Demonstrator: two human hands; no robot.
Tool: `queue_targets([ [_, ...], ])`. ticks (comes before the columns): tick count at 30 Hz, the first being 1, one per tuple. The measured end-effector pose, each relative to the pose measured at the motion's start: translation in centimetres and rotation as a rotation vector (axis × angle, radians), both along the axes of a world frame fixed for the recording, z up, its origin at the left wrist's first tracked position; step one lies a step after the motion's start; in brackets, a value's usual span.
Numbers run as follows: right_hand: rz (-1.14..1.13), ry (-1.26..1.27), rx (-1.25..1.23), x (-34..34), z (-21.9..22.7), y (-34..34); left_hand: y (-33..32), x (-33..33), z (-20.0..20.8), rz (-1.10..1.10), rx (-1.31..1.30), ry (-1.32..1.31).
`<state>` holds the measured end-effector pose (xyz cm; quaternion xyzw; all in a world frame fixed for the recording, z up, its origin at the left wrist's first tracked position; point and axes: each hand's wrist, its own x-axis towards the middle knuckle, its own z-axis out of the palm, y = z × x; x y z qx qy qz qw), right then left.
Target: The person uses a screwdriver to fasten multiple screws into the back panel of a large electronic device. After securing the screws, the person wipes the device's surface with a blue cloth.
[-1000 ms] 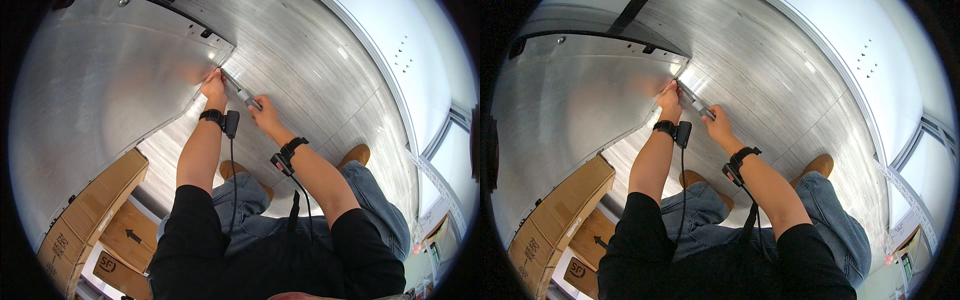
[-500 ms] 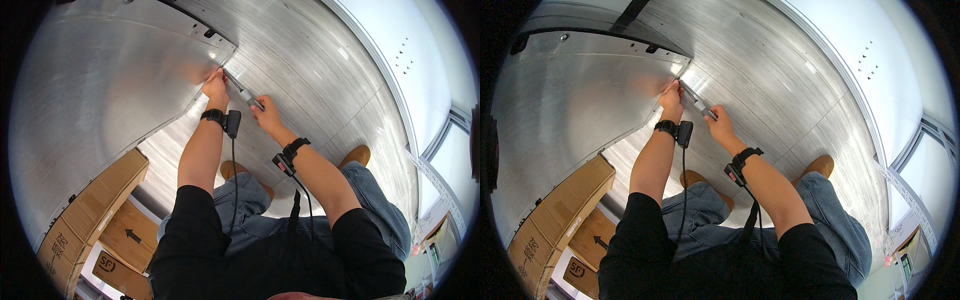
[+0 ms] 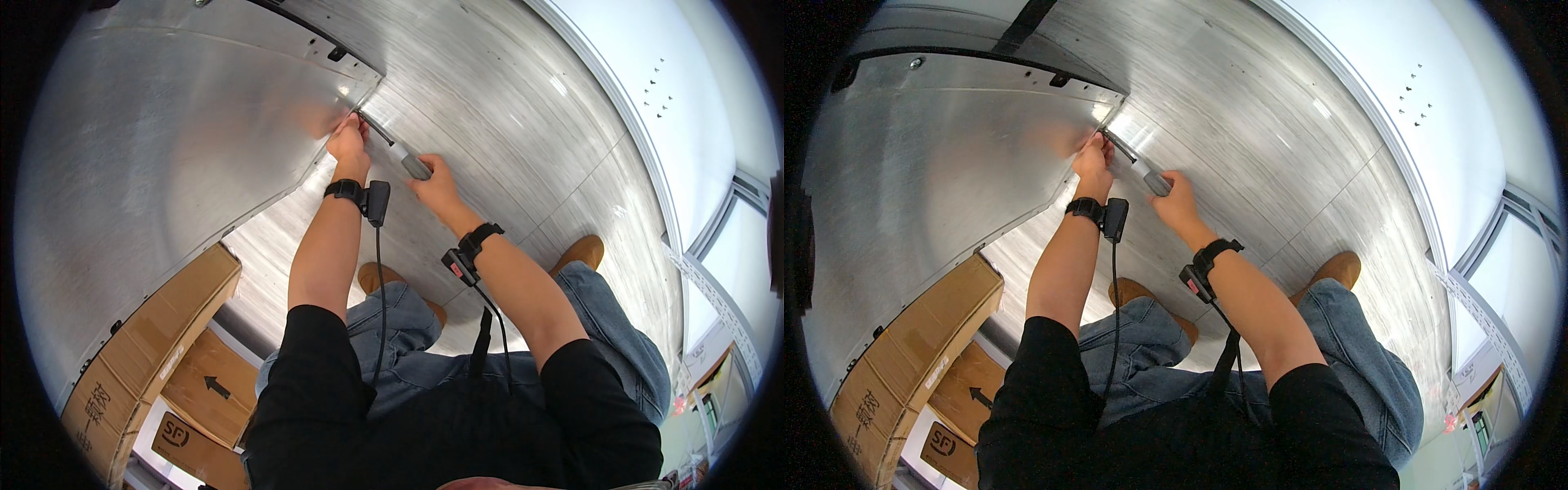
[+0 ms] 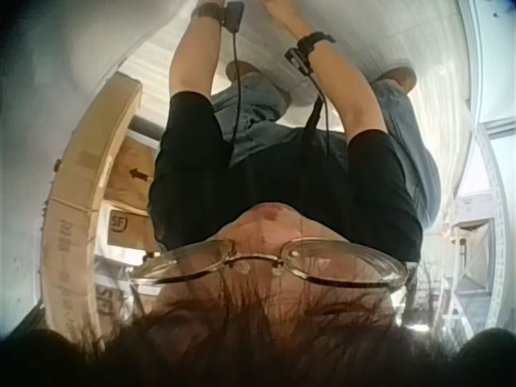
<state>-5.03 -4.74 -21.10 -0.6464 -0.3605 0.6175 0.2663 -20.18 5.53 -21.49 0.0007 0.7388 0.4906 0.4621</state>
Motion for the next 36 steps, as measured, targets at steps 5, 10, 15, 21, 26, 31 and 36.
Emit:
queue_targets([
  [5, -0.201, 0.168, -0.241, -0.1, 1.6, -0.2, 0.0, -0.5, -0.3, -0.051, -0.006, -0.004],
  [10, -0.252, 0.272, -0.254, 0.1, 1.9, -0.2, -0.1, -0.5, -0.5, -0.044, -0.008, 0.013],
  [15, -0.326, 0.327, -0.377, 0.3, 2.3, 0.4, 0.0, -0.5, -0.4, -0.058, -0.028, 0.021],
  [21, -0.346, 0.303, -0.271, -0.4, 2.7, -0.5, 0.2, -0.6, -0.8, -0.002, -0.01, 0.015],
  [26, -0.317, 0.406, -0.343, 0.5, 2.8, 0.0, 0.3, -0.7, -0.8, -0.005, -0.034, 0.005],
  [31, -0.327, 0.303, -0.344, 0.1, 2.6, -0.4, 0.3, -0.7, -0.6, -0.046, -0.054, -0.002],
  [36, -0.232, 0.273, -0.342, 0.4, 2.8, 0.2, 0.4, -0.7, -0.5, -0.007, -0.046, -0.011],
])
